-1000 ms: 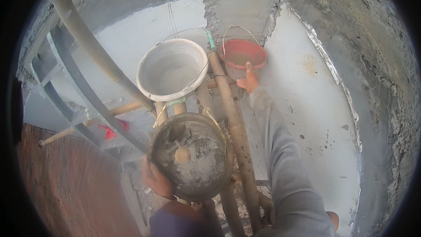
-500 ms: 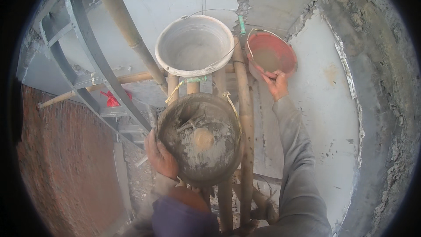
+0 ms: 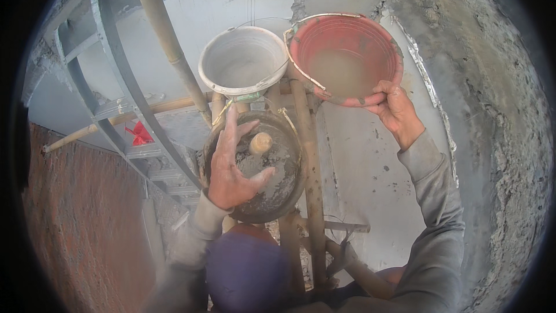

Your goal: The person mixes cement and water in a pan using a trowel, then applies the mortar to a brick wall. They place bricks onto the mortar, tap them into position, and scrape away excess mortar. The person repeats this process, adding more bricks to the wall.

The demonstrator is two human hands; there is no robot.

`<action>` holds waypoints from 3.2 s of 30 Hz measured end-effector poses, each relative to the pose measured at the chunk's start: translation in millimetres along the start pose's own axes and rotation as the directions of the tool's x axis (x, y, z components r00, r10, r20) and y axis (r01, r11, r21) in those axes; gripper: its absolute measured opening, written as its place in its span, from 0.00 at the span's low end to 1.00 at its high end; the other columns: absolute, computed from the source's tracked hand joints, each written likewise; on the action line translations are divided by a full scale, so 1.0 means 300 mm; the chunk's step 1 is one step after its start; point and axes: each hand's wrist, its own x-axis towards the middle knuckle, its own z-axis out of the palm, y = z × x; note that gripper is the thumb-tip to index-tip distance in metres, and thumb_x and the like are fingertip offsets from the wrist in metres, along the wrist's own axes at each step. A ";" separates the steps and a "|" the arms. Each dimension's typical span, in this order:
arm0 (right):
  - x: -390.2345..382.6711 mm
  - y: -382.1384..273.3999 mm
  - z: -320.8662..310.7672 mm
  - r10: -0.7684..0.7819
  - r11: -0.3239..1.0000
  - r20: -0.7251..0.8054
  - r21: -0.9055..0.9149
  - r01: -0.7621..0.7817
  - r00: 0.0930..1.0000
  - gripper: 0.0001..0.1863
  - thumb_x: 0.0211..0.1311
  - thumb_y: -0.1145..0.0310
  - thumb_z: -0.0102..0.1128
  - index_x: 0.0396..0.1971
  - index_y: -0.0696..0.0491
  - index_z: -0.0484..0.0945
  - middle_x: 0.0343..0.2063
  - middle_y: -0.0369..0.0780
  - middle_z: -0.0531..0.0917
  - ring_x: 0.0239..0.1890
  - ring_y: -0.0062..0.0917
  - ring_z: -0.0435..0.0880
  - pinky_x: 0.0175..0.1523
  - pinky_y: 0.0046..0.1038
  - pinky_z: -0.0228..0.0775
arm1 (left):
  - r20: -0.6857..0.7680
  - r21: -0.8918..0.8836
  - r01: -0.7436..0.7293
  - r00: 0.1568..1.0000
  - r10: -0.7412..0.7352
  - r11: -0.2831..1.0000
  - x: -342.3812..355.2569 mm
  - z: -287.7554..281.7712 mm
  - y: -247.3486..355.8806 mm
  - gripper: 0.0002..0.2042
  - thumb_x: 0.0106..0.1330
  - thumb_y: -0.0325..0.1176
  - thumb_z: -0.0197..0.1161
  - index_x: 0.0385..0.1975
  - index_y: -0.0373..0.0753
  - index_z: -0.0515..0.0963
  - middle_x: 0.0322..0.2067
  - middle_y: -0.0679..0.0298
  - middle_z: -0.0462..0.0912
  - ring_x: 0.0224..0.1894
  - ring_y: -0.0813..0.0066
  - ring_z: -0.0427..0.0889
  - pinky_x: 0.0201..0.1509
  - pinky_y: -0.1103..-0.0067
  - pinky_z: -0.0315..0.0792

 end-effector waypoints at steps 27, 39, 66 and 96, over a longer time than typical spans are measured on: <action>-0.196 0.076 0.241 -0.076 0.932 0.054 -0.352 0.090 0.996 0.36 0.69 0.67 0.65 0.63 0.73 0.54 0.51 0.54 0.77 0.43 0.36 0.87 0.56 0.41 0.85 | 0.094 -0.373 0.123 0.991 -0.095 0.920 -0.211 -0.322 -0.021 0.20 0.54 0.11 0.62 0.46 0.35 0.85 0.40 0.61 0.87 0.42 0.72 0.85 0.55 0.74 0.77; -0.074 0.074 0.166 0.117 0.967 0.100 0.216 -0.137 0.988 0.40 0.63 0.79 0.53 0.77 0.61 0.56 0.69 0.53 0.70 0.57 0.52 0.87 0.66 0.54 0.83 | -0.237 0.101 0.224 0.952 -0.195 0.969 -0.276 -0.135 -0.207 0.31 0.73 0.44 0.64 0.71 0.32 0.76 0.74 0.42 0.66 0.80 0.42 0.60 0.84 0.52 0.52; 0.951 0.842 -0.080 -0.003 0.910 -0.065 0.414 0.030 0.998 0.28 0.83 0.61 0.57 0.70 0.63 0.61 0.62 0.58 0.74 0.61 0.51 0.84 0.66 0.53 0.83 | -0.406 0.387 0.205 0.913 -0.034 0.899 -0.291 0.048 -0.282 0.36 0.71 0.46 0.58 0.73 0.24 0.71 0.70 0.35 0.73 0.74 0.35 0.70 0.80 0.50 0.60; -0.263 0.125 0.663 -0.611 0.781 0.470 0.227 0.582 0.636 0.07 0.75 0.68 0.65 0.41 0.54 0.77 0.25 0.31 0.75 0.25 0.16 0.74 0.32 0.23 0.69 | -0.424 -0.235 0.484 0.730 -0.537 0.843 -0.325 -0.046 -0.432 0.22 0.73 0.35 0.59 0.58 0.25 0.84 0.51 0.48 0.90 0.55 0.59 0.86 0.64 0.68 0.75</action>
